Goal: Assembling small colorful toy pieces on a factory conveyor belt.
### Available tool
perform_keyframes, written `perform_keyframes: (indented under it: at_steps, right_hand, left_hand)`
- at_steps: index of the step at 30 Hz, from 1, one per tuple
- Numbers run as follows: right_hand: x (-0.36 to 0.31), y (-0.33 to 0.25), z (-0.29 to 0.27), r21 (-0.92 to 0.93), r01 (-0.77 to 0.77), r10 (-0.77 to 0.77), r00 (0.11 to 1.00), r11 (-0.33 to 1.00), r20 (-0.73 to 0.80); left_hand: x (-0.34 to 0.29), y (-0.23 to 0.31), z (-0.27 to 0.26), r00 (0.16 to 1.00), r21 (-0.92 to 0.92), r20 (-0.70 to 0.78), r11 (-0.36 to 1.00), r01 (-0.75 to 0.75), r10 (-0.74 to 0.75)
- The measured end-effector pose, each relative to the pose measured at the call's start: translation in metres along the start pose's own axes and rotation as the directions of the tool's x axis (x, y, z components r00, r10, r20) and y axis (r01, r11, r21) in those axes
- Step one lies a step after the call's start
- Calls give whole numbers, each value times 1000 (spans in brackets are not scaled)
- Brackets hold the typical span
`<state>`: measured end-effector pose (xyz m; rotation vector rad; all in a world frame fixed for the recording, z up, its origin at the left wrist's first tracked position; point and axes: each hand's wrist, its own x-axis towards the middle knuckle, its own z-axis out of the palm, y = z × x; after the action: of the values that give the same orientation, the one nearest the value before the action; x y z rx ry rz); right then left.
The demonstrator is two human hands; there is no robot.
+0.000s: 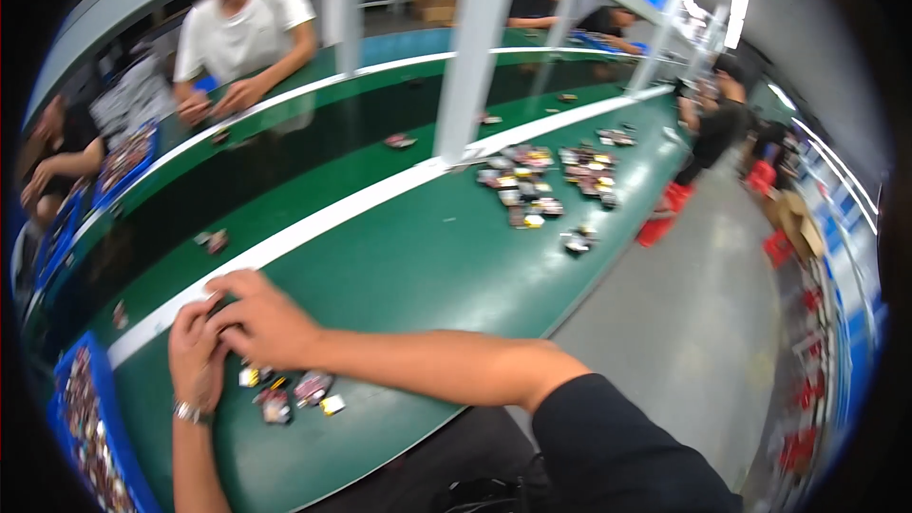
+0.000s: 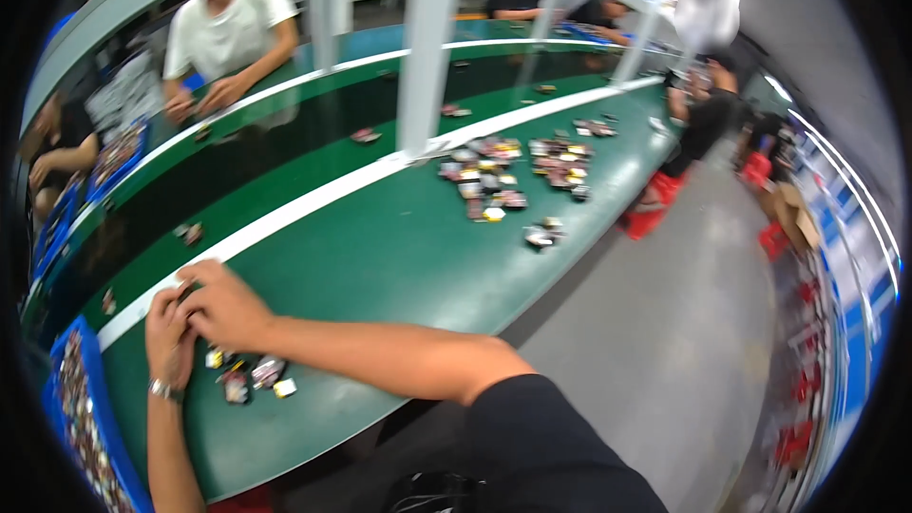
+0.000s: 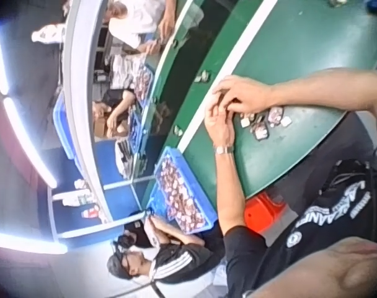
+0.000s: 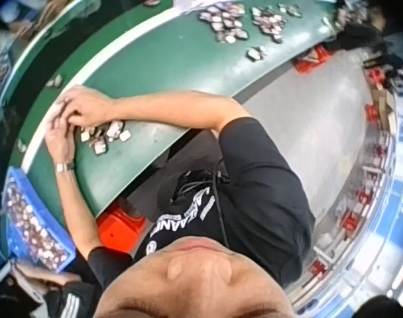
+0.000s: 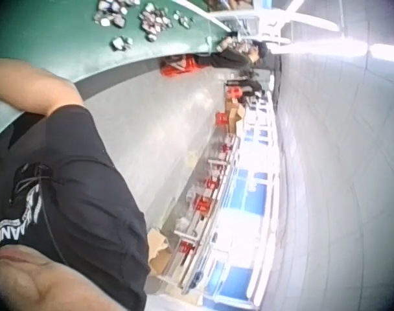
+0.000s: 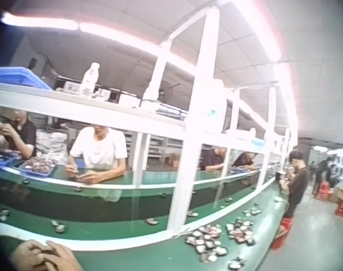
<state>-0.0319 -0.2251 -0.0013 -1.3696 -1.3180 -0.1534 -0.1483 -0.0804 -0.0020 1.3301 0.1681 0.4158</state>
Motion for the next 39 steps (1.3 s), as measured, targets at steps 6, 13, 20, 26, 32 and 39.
perform_keyframes:
  at_steps: [6,13,20,26,32,39]
  right_hand:
    - [-3,-10,-44,-266,49,-59,998,963,-30]
    - [5,-20,-26,-194,47,-48,999,980,1]
    - [9,-18,-31,-204,53,-54,999,978,0]
    - [9,-20,-28,-250,64,-62,998,966,17]
    - [4,-20,-41,-198,-150,165,984,969,61]
    - [11,-19,-34,-154,-140,161,978,978,130]
  left_hand:
    - [19,-13,35,975,-271,208,962,-18,77]
    - [9,-6,15,986,-240,162,971,4,36]
    - [15,-6,17,980,-275,180,961,-26,78]
    - [11,-4,17,972,-306,228,952,18,55]
    - [18,-12,38,983,-274,181,961,22,29]
    - [10,-5,37,993,-239,110,971,-11,38]
